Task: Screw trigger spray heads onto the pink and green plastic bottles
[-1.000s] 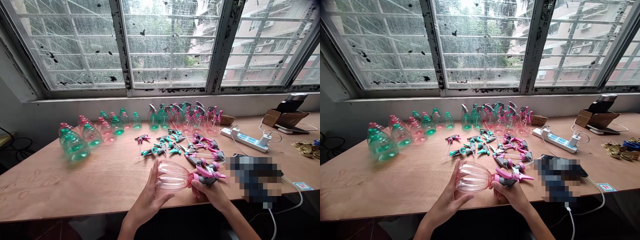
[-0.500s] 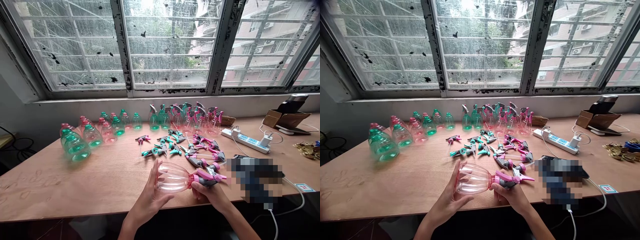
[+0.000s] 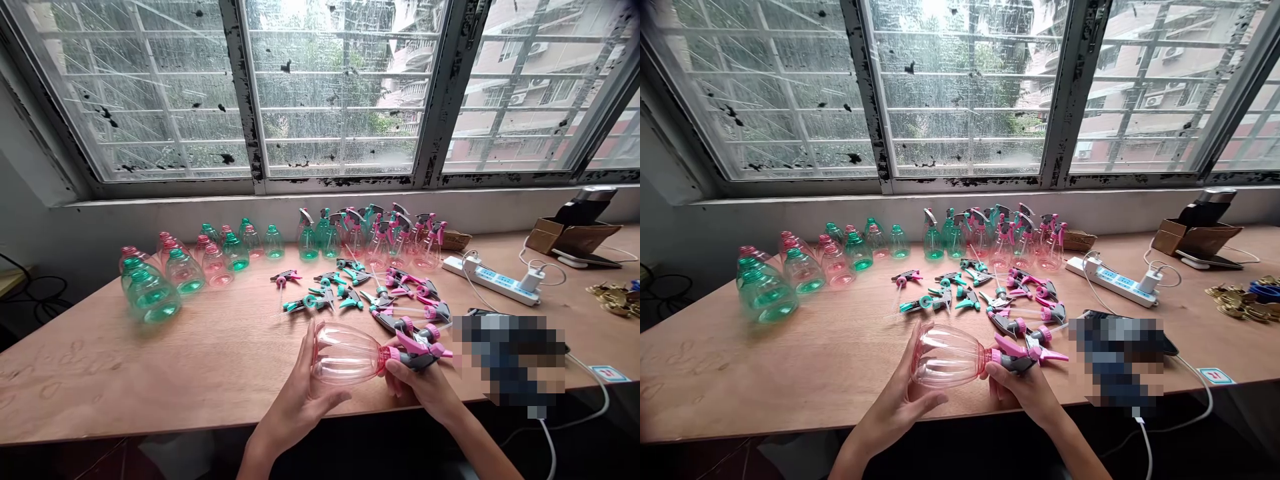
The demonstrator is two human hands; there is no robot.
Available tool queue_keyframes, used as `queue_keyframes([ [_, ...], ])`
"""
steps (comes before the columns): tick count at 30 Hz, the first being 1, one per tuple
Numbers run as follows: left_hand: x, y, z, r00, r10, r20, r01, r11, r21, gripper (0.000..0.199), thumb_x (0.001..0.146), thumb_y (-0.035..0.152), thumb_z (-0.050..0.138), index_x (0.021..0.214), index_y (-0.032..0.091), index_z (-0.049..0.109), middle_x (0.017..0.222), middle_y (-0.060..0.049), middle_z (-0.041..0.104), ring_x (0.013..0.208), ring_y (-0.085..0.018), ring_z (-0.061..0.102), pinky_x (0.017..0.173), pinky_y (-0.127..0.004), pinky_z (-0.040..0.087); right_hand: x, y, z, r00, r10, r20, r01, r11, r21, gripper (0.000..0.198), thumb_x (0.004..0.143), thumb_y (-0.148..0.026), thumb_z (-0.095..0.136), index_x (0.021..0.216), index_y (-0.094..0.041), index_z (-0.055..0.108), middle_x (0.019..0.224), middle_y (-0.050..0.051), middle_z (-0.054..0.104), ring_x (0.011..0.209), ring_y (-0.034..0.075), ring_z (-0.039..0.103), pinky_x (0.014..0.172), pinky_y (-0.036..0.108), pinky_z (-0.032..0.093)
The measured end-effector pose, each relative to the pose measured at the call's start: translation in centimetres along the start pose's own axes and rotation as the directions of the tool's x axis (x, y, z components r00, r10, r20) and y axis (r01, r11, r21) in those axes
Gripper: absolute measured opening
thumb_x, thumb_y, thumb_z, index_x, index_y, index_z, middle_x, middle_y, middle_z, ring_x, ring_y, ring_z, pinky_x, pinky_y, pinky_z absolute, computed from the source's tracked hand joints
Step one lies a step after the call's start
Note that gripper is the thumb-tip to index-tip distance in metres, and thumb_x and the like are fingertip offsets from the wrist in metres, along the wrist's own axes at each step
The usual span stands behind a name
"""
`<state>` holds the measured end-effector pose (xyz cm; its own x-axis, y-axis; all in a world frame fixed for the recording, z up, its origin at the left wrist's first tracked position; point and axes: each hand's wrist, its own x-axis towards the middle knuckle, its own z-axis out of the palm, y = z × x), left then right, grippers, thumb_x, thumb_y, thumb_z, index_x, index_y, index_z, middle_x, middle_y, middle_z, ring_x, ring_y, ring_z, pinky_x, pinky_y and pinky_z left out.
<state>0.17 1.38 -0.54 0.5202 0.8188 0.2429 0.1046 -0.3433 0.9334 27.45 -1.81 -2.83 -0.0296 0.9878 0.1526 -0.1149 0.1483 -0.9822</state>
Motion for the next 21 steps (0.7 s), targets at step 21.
queue_keyframes([
  [21, -0.2, 0.8, 0.4, 0.979, 0.206, -0.015, -0.187, 0.917, 0.353, 0.085, 0.106, 0.042, 0.06, 0.173, 0.039, 0.007, 0.182, -0.006, 0.016, 0.168, -0.035, 0.015, 0.135, -0.057, 0.019, -0.7, -0.8, 0.6, 0.995, 0.064, -0.081, -0.044, 0.974, 0.223, 0.042, 0.085, -0.056, 0.087, 0.086, -0.019, 0.067, 0.072, 0.003, 0.077, 0.045, 0.013, 0.064, 0.044, 0.021, 0.044],
])
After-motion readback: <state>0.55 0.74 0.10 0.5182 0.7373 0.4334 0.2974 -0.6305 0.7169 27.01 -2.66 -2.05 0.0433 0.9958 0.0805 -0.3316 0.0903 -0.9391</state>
